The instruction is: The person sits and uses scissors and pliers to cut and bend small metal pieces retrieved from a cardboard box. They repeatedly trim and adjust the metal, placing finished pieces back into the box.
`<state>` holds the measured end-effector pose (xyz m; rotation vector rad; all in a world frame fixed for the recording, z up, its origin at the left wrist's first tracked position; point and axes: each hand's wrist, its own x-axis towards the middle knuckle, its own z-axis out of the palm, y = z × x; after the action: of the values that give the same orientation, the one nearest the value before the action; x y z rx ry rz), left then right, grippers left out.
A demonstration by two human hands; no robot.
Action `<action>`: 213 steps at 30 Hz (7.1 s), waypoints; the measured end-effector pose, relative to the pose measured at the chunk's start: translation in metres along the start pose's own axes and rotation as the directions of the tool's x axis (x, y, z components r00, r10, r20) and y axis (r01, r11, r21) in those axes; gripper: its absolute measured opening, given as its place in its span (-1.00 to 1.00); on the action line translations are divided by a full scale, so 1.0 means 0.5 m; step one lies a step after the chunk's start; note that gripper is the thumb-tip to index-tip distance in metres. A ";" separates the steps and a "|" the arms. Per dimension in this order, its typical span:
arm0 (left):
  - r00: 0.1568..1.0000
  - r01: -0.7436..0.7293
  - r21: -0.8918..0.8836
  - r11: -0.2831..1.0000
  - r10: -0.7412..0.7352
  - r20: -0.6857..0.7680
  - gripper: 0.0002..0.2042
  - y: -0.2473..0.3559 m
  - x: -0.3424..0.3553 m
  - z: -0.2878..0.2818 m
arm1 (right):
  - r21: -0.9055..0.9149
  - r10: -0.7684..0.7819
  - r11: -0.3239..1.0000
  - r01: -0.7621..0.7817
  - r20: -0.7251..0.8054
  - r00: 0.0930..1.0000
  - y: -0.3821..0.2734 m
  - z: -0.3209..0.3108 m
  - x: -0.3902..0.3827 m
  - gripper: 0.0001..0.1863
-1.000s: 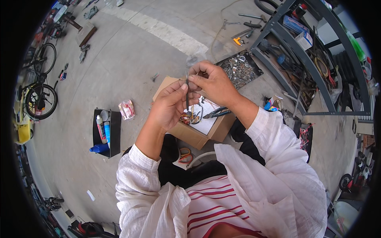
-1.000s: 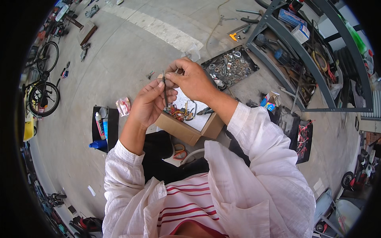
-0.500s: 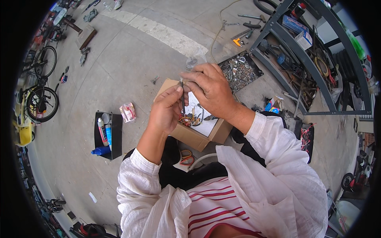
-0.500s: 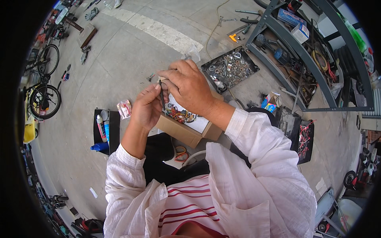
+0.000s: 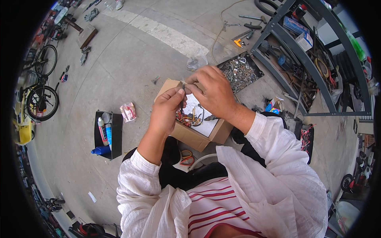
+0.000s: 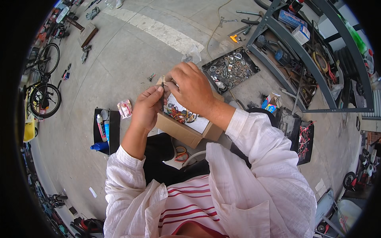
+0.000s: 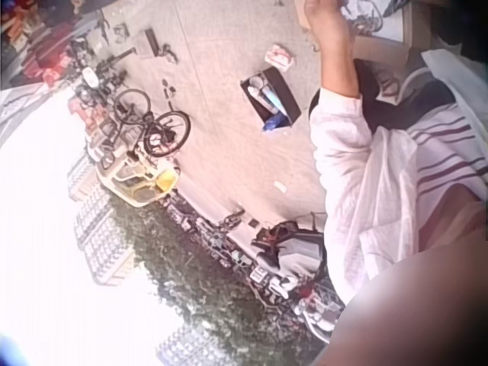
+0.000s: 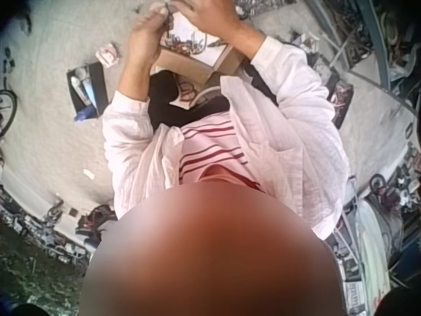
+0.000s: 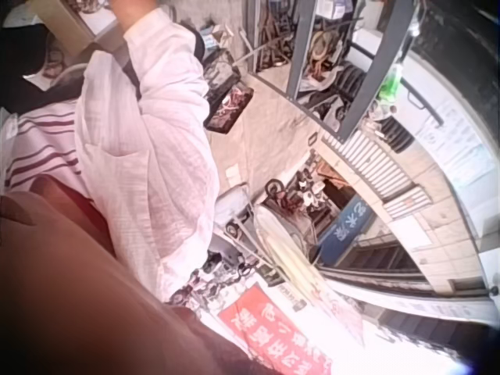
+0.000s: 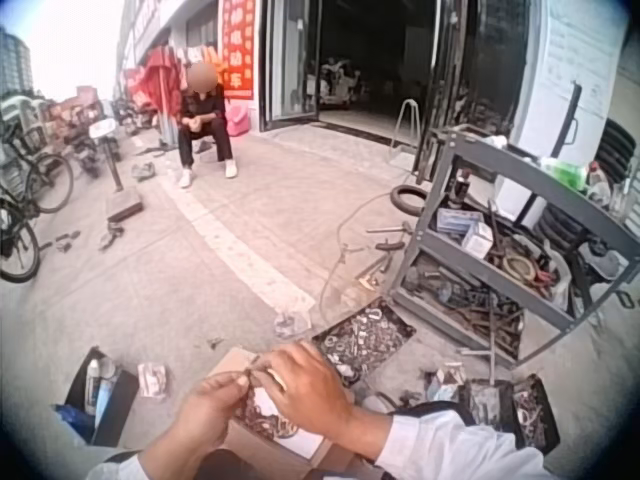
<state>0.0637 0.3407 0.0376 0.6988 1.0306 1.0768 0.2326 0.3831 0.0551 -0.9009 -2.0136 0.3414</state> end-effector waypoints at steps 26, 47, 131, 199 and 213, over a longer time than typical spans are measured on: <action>0.996 0.060 0.164 0.985 -0.048 -0.079 -0.78 -0.002 -0.039 -0.031 | 0.012 0.360 0.933 -0.360 0.008 0.933 0.124 -0.053 0.058 -0.85; 0.972 -0.026 0.326 0.945 0.101 -0.214 -0.76 0.049 -0.025 -0.077 | -0.659 0.597 0.704 0.265 0.751 0.282 0.336 0.220 -0.424 -0.65; 0.992 0.050 0.375 0.926 -0.003 -0.123 -0.83 0.072 -0.095 -0.094 | 0.049 0.159 0.967 -0.251 0.653 0.741 -0.003 -0.104 -0.080 -0.73; 0.950 0.296 0.156 0.942 -0.274 -0.149 -0.78 -0.062 -0.075 -0.123 | -0.098 0.238 0.966 -0.237 0.686 0.687 0.047 -0.069 -0.181 -0.67; 0.960 0.248 0.127 0.961 -0.226 -0.166 -0.76 -0.054 -0.077 -0.128 | -0.115 0.245 0.967 -0.226 0.657 0.713 0.046 -0.066 -0.173 -0.67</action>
<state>0.0098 0.2943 0.0022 0.5994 1.2989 0.8600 0.3004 0.3348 0.0088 -1.1719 -2.5566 0.8938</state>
